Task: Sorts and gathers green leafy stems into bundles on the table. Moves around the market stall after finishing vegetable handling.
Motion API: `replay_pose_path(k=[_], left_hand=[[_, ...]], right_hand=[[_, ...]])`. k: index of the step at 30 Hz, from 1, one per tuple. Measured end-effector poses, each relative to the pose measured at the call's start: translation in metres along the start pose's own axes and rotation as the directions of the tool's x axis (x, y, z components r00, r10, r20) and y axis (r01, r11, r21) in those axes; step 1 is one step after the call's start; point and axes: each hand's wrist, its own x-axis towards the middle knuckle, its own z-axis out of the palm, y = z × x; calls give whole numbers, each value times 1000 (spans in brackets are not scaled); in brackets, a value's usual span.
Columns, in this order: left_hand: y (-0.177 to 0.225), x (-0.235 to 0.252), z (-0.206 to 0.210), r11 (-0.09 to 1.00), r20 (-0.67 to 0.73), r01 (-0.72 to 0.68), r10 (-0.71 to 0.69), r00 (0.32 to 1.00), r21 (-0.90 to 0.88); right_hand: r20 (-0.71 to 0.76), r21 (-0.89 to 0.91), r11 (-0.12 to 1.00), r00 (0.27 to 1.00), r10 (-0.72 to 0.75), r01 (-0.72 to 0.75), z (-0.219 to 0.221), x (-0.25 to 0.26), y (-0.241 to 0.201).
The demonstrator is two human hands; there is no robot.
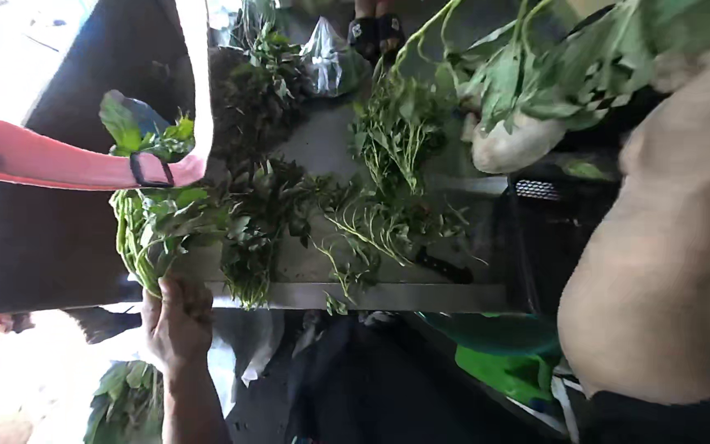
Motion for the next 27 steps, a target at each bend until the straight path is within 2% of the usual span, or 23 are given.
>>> replay_pose_path(k=[2,4,6,8,9,10,13,15,16,17,18,20,22,23,25,27], left_hand=[[-2,-10,3,1000,7,-10,11,1000,-13],[-4,-20,6,1000,4,3,-3,1000,-12],[-8,-29,8,1000,-25,18,-18,1000,5],[-11,-36,9,999,-49,25,-24,999,29],[-11,-39,10,999,-63,30,-28,998,41],[-10,-41,10,998,-76,35,-31,997,51],[-7,-44,12,995,-98,49,-40,994,89],[-6,-42,16,994,-99,48,-38,994,100],[-6,-40,17,994,-93,46,-37,995,98],[-5,-39,18,994,-84,41,-33,996,98],[-5,-37,20,994,-83,37,-29,996,102],[-3,-33,23,993,-101,35,-23,995,115],[-1,-29,25,992,-109,37,-24,994,120],[0,-28,24,992,-108,36,-23,994,118],[1,-27,21,994,-90,29,-19,996,102],[0,-27,16,996,-79,25,-18,997,86]], right_hand=[[130,-119,990,989,-66,81,16,-38,4],[402,-185,979,915,-7,89,41,-96,23],[673,-215,977,723,157,-11,68,-163,66],[845,-351,935,414,338,-48,80,-218,115],[865,-410,911,299,402,-39,81,-236,133],[866,-440,897,245,437,-44,80,-247,144],[849,-485,864,161,502,-135,68,-240,139],[876,-443,865,90,474,-235,58,-214,127],[910,-364,884,89,404,-294,53,-199,123],[944,-247,898,120,308,-365,47,-186,120],[959,-106,903,197,204,-417,41,-174,117],[913,160,881,405,39,-446,34,-148,105],[793,371,819,608,-34,-438,31,-126,90],[730,454,779,681,-48,-432,30,-117,84],[621,539,765,779,-79,-352,31,-102,74],[553,458,871,824,-121,-180,38,-101,70]])
